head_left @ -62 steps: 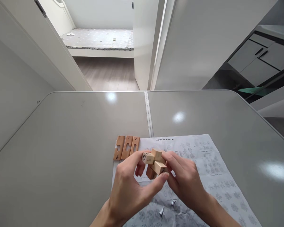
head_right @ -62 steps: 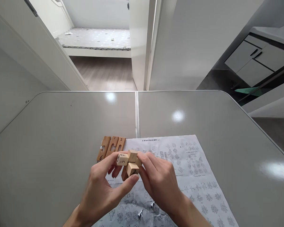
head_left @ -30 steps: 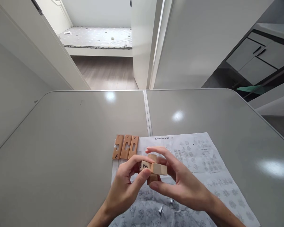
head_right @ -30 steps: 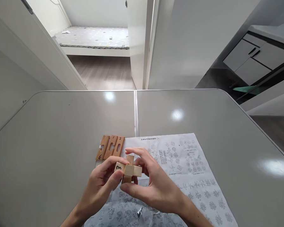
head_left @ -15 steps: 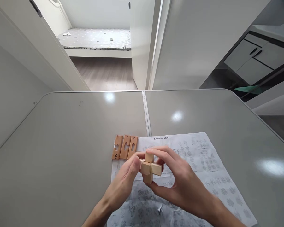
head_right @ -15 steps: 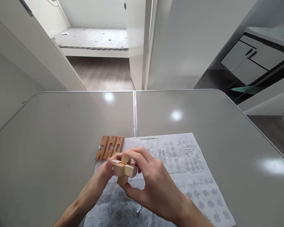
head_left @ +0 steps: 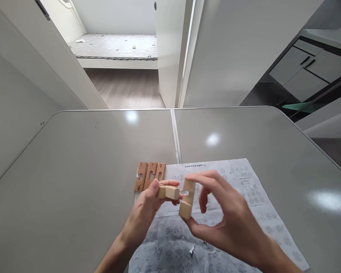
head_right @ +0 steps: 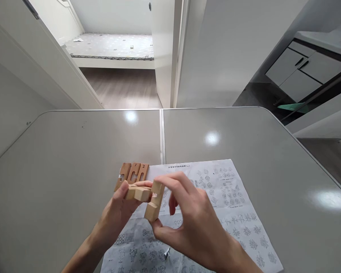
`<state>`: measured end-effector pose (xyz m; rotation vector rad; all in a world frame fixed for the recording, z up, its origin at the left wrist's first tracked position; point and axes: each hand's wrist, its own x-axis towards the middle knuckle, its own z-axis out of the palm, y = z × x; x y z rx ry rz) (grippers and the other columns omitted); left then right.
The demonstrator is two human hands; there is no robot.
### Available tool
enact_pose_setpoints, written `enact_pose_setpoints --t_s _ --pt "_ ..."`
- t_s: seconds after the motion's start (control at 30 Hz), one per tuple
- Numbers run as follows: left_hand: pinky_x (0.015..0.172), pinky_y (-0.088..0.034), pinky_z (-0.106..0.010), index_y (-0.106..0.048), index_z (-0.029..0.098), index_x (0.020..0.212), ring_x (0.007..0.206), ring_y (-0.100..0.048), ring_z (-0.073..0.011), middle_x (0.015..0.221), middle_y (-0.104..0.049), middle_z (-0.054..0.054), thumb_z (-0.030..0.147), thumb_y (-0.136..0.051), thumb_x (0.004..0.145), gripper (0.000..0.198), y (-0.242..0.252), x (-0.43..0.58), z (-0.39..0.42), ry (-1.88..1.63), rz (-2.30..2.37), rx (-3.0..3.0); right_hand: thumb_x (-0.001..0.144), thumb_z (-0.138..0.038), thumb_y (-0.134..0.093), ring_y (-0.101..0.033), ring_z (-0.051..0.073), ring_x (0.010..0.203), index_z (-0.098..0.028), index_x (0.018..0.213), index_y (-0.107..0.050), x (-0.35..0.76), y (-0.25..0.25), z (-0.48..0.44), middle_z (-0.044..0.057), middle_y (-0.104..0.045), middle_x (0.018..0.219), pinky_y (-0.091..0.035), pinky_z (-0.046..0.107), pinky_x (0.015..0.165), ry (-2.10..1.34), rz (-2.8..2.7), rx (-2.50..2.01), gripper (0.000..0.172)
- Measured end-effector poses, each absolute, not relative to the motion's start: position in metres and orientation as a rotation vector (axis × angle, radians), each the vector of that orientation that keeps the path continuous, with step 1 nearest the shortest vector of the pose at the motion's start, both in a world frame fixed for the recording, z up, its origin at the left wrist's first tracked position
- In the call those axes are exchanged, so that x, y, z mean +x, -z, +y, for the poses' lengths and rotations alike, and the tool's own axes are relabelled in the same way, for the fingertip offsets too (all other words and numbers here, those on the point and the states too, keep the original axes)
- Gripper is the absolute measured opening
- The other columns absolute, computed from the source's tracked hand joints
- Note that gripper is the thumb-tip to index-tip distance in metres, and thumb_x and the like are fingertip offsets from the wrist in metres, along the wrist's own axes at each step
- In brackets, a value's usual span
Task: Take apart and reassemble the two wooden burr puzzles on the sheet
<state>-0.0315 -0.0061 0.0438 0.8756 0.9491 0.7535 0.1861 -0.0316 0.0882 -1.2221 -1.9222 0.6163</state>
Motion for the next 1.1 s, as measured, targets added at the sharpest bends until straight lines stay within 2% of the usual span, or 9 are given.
enact_pose_setpoints --t_s 0.2,0.3,0.37,0.53,0.7,0.87,0.97,1.03,1.1 --pt "0.107 -0.050 -0.046 -0.072 0.015 0.136 0.103 -0.066 -0.0281 0.120 -0.076 -0.015 0.076 -0.049 0.102 0.073 -0.036 -0.044 -0.006 -0.818 0.948 0.843 0.091 -0.018 -0.075 -0.070 0.017 0.077 -0.029 0.140 -0.055 0.208 -0.080 -0.026 0.005 -0.067 0.119 -0.062 0.030 0.063 -0.651 -2.002 -1.396 0.053" --pt "0.109 -0.051 -0.047 -0.069 0.017 0.143 0.106 -0.068 -0.0288 0.132 -0.074 -0.017 0.078 -0.060 0.095 0.078 -0.034 -0.044 -0.007 -0.842 0.978 0.869 0.090 -0.012 -0.074 -0.074 0.025 0.098 -0.029 0.141 -0.053 0.211 -0.056 -0.023 0.007 -0.069 0.127 -0.065 0.040 0.081 -0.681 -2.119 -1.461 0.058" --pt "0.111 -0.052 -0.047 -0.067 0.020 0.145 0.112 -0.070 -0.0307 0.134 -0.074 -0.016 0.078 -0.069 0.090 0.080 -0.034 -0.043 -0.007 -0.808 1.033 0.909 0.090 -0.010 -0.072 -0.070 0.031 0.119 -0.029 0.144 -0.049 0.209 -0.040 -0.021 0.009 -0.069 0.134 -0.063 0.048 0.096 -0.698 -2.127 -1.469 0.061" --pt "0.103 -0.062 -0.043 -0.068 0.023 0.142 0.125 -0.071 -0.0349 0.141 -0.073 -0.015 0.060 -0.087 0.083 0.072 -0.041 -0.038 -0.011 -0.775 1.101 1.004 0.088 -0.008 -0.075 -0.064 0.031 0.124 -0.030 0.138 -0.053 0.198 -0.021 -0.014 0.008 -0.071 0.131 -0.060 0.050 0.102 -0.808 -2.054 -1.437 0.059" --pt "0.110 -0.060 -0.043 -0.068 0.026 0.140 0.122 -0.074 -0.0305 0.140 -0.075 -0.012 0.044 -0.090 0.085 0.063 -0.044 -0.034 -0.017 -0.855 1.142 1.282 0.087 -0.005 -0.075 -0.054 0.033 0.138 -0.031 0.138 -0.052 0.185 -0.009 -0.008 0.007 -0.071 0.134 -0.054 0.054 0.112 -0.781 -2.004 -1.364 0.061" --pt "0.106 -0.063 -0.039 -0.068 0.027 0.141 0.115 -0.077 -0.0286 0.133 -0.078 -0.010 0.042 -0.092 0.083 0.064 -0.043 -0.037 -0.019 -0.904 1.146 1.482 0.092 -0.011 -0.076 -0.046 0.035 0.147 -0.031 0.147 -0.047 0.186 0.000 -0.006 0.008 -0.065 0.145 -0.049 0.058 0.120 -0.727 -2.073 -1.330 0.065" --pt "0.106 -0.063 -0.037 -0.068 0.028 0.142 0.115 -0.078 -0.0279 0.134 -0.078 -0.010 0.042 -0.091 0.085 0.063 -0.042 -0.041 -0.019 -0.940 1.128 1.509 0.095 -0.015 -0.074 -0.047 0.033 0.149 -0.031 0.151 -0.047 0.193 -0.012 -0.011 0.009 -0.060 0.152 -0.047 0.057 0.122 -0.785 -2.050 -1.294 0.064" --pt "0.106 -0.063 -0.035 -0.068 0.029 0.143 0.117 -0.078 -0.0278 0.135 -0.078 -0.010 0.042 -0.090 0.086 0.062 -0.042 -0.044 -0.019 -0.950 1.104 1.508 0.104 -0.023 -0.066 -0.057 0.029 0.139 -0.032 0.149 -0.052 0.197 -0.027 -0.015 0.008 -0.061 0.150 -0.052 0.051 0.116 -0.915 -1.948 -1.273 0.047" --pt "0.105 -0.063 -0.034 -0.067 0.031 0.143 0.118 -0.077 -0.0277 0.136 -0.078 -0.009 0.045 -0.089 0.088 0.061 -0.041 -0.046 -0.019 -0.954 1.068 1.500 0.111 -0.032 -0.058 -0.068 0.023 0.116 -0.032 0.136 -0.061 0.200 -0.042 -0.019 0.006 -0.069 0.136 -0.058 0.043 0.103 -1.101 -1.841 -1.229 0.026"
